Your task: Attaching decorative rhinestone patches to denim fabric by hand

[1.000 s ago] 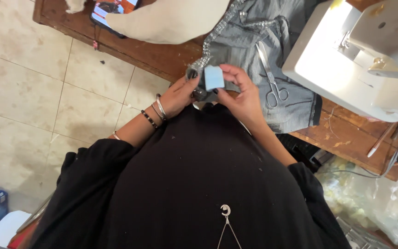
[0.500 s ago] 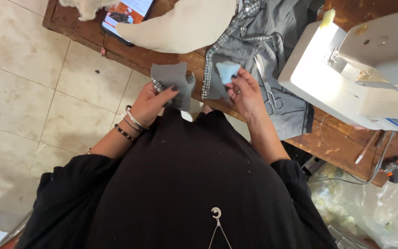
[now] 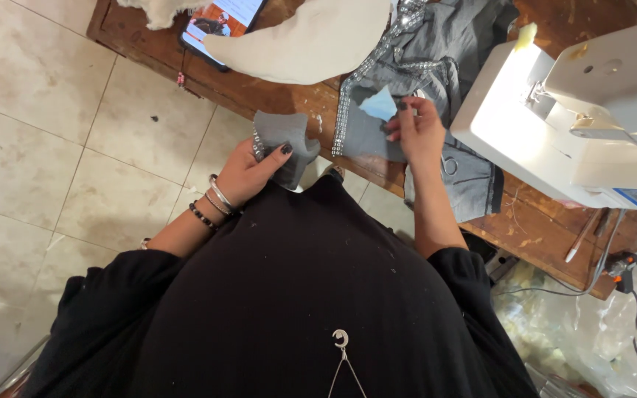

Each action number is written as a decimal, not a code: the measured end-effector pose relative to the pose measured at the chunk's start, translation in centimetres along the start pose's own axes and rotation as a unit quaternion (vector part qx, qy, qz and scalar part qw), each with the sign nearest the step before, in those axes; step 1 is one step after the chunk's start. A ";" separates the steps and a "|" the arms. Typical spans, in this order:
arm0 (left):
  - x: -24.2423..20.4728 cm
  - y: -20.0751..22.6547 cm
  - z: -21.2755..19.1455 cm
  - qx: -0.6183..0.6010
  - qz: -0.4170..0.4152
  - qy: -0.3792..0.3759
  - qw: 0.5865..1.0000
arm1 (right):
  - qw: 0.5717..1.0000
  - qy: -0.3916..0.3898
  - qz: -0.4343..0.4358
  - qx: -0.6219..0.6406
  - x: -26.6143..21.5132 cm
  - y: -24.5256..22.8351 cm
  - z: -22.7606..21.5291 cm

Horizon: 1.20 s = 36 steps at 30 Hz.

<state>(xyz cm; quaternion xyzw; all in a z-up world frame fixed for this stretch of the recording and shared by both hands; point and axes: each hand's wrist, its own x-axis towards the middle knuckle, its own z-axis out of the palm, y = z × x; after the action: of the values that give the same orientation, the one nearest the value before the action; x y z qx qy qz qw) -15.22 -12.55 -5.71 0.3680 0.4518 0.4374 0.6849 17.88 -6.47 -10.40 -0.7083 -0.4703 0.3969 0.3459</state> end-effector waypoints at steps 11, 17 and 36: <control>1.5 0.8 1.6 -0.034 0.021 -0.104 0.994 | 0.975 -0.154 -0.002 0.158 -8.5 -5.6 0.6; 2.8 0.6 3.3 -0.067 0.008 -0.142 0.988 | 0.875 -0.274 0.108 0.384 -10.0 -3.4 3.2; 5.1 0.9 2.9 0.022 0.053 -0.058 0.997 | 0.941 -0.003 0.035 0.336 -9.5 -4.5 1.3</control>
<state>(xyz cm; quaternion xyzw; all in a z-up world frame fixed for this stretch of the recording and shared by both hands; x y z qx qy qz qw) -11.67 -7.78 -5.49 0.4317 0.4005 0.4408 0.6774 12.63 -13.78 -4.87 -0.5657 -0.2850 0.5458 0.5485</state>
